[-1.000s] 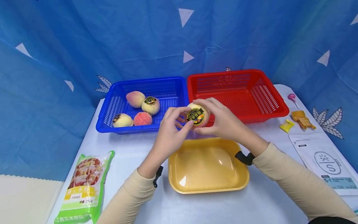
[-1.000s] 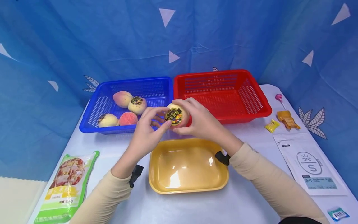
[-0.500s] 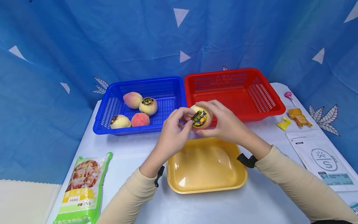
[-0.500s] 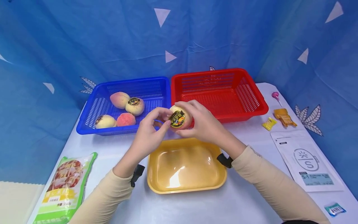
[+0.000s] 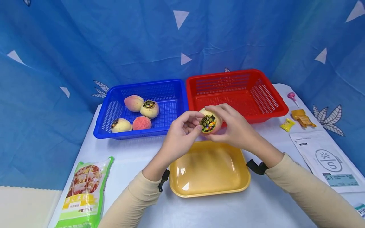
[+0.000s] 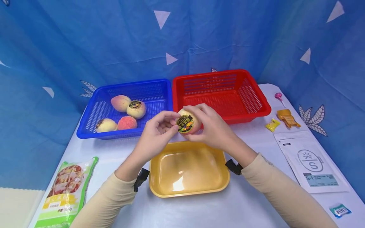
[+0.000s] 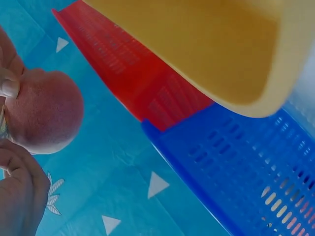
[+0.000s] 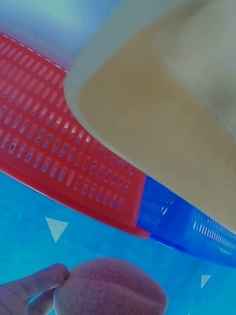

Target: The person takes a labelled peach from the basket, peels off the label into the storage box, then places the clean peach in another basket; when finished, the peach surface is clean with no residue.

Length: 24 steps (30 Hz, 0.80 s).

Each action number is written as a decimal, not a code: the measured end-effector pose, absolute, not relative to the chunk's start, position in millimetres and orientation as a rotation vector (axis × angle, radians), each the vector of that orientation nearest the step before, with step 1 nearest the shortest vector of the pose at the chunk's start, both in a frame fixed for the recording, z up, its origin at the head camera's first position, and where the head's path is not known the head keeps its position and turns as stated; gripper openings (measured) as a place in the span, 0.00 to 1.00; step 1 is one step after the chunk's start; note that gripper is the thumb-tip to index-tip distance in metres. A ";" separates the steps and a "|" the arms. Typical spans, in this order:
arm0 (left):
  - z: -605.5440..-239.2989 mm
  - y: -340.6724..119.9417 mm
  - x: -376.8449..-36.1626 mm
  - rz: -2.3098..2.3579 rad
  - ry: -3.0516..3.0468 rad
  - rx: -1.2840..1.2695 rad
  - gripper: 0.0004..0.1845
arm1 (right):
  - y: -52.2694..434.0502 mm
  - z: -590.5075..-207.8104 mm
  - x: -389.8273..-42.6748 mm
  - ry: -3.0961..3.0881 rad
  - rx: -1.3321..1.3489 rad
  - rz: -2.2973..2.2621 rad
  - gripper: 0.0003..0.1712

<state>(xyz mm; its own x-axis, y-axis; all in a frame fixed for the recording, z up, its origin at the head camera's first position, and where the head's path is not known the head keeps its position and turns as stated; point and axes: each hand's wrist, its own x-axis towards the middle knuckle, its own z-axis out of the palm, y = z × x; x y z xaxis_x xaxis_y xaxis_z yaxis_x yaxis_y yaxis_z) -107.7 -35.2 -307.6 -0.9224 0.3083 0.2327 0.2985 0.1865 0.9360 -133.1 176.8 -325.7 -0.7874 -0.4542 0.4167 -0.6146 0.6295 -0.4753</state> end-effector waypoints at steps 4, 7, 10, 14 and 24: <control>-307.7 -32.5 -106.3 1.920 2.372 0.607 0.13 | 180.2 -325.8 -129.2 -2.586 0.855 0.848 0.47; -308.6 -29.9 -105.6 1.927 2.375 0.609 0.13 | 181.8 -325.7 -126.0 -2.590 0.826 0.805 0.48; -308.8 -27.8 -104.5 1.931 2.370 0.610 0.12 | 183.2 -326.0 -123.2 -2.601 0.793 0.774 0.50; -305.7 -28.3 -102.0 1.950 2.344 0.616 0.12 | 186.2 -325.9 -121.4 -2.639 0.733 0.743 0.50; -322.3 -29.0 -94.2 1.578 2.338 0.685 0.13 | 209.8 -328.1 -115.8 -2.686 0.581 0.878 0.48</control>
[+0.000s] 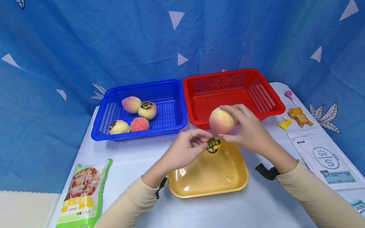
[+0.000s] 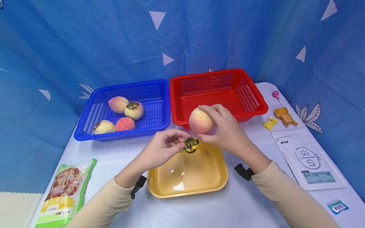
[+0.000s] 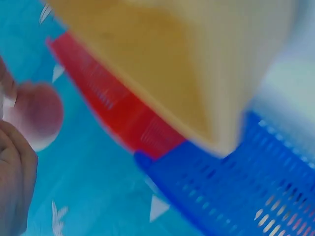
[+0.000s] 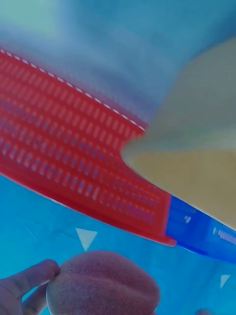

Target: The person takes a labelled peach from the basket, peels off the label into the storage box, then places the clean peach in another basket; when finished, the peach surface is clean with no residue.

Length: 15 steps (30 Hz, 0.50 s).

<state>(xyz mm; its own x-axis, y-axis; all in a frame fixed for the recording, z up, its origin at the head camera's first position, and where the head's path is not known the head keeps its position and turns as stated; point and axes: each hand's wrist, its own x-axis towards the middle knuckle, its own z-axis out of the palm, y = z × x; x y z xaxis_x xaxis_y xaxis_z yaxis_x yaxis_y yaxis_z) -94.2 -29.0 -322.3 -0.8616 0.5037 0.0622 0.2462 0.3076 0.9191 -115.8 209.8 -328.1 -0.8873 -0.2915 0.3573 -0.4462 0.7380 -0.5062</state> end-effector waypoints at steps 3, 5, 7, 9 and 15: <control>-335.3 -26.2 -91.9 1.409 2.372 0.722 0.13 | 216.8 -330.5 -114.1 -2.703 0.538 0.913 0.49; -343.5 -24.5 -91.4 1.321 2.390 0.737 0.13 | 221.1 -332.6 -113.2 -2.706 0.520 0.939 0.48; -350.3 -23.0 -91.3 1.246 2.408 0.749 0.13 | 224.7 -334.7 -112.7 -2.702 0.512 0.961 0.48; -356.6 -21.5 -91.4 1.172 2.418 0.768 0.12 | 227.5 -336.9 -112.7 -2.695 0.509 0.978 0.48; -372.2 -15.7 -89.5 0.998 2.392 0.859 0.12 | 231.9 -341.8 -113.3 -2.697 0.495 0.995 0.47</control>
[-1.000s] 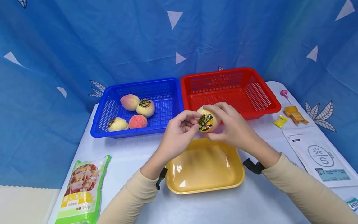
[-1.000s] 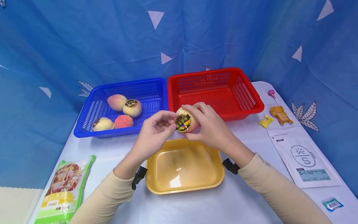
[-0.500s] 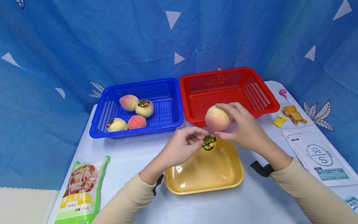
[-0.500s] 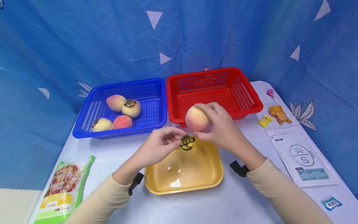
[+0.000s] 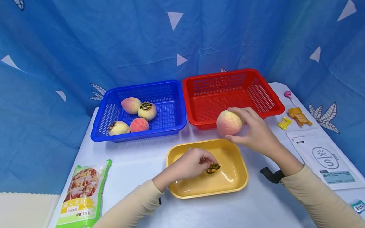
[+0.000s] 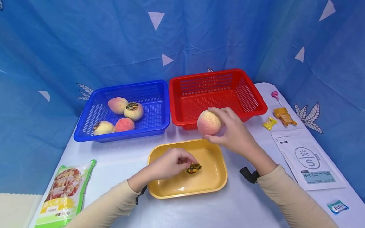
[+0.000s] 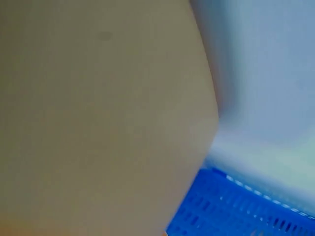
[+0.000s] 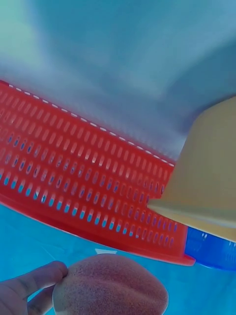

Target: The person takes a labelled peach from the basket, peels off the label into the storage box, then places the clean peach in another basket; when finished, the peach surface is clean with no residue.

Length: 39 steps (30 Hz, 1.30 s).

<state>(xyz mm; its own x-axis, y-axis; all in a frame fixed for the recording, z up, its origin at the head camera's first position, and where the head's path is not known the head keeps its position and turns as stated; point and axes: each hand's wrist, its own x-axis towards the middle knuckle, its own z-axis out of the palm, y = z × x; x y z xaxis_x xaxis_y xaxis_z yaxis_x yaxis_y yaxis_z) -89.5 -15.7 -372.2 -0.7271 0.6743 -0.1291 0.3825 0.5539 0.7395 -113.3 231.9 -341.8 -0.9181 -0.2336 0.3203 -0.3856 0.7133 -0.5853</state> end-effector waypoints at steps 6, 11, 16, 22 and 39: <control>-386.2 -7.0 -83.5 0.772 2.496 1.011 0.14 | 233.3 -344.8 -114.9 -2.705 0.474 1.006 0.49; -389.1 -4.4 -81.1 0.647 2.614 1.082 0.19 | 234.4 -346.3 -116.0 -2.705 0.467 1.017 0.49; -378.1 -9.0 -85.5 0.681 2.682 1.061 0.16 | 239.4 -344.4 -118.1 -2.706 0.444 0.994 0.49; -358.1 -22.5 -104.1 0.935 2.870 0.953 0.17 | 249.6 -337.7 -126.8 -2.697 0.364 1.046 0.49; -369.1 -36.7 -160.5 0.813 3.050 0.524 0.38 | 292.7 -344.0 -199.7 -2.779 0.201 1.148 0.52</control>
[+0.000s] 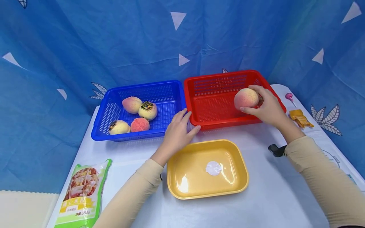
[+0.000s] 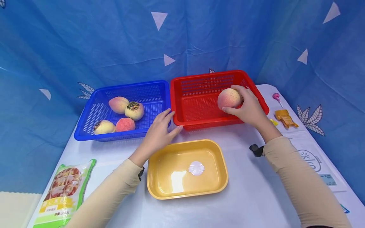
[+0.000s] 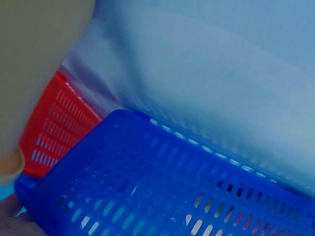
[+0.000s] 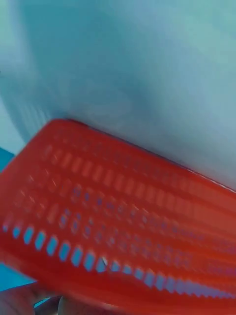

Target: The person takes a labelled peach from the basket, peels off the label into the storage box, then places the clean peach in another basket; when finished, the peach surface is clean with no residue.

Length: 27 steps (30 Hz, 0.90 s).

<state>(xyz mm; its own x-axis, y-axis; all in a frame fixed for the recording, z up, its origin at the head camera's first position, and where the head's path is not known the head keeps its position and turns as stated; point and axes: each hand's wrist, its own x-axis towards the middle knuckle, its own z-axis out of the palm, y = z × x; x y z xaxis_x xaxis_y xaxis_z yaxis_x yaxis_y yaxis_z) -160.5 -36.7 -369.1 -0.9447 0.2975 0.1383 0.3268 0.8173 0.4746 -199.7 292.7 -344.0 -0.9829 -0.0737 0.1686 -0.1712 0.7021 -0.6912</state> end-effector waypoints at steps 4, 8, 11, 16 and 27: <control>-371.8 -35.4 -164.2 -0.720 -2.939 -0.507 0.36 | 299.5 -350.8 -224.9 -2.871 0.143 1.088 0.53; -373.0 -35.0 -165.2 -0.696 -2.931 -0.498 0.35 | 303.1 -357.1 -244.6 -2.982 0.097 1.003 0.56; -373.3 -34.9 -165.2 -0.701 -2.923 -0.498 0.35 | 304.6 -360.9 -254.1 -3.052 0.056 0.964 0.57; -373.3 -34.8 -164.4 -0.712 -2.913 -0.507 0.34 | 305.8 -365.2 -264.1 -3.122 0.004 0.945 0.61; -372.2 -34.5 -165.5 -0.728 -2.903 -0.507 0.34 | 305.6 -366.0 -274.6 -3.190 0.004 0.755 0.52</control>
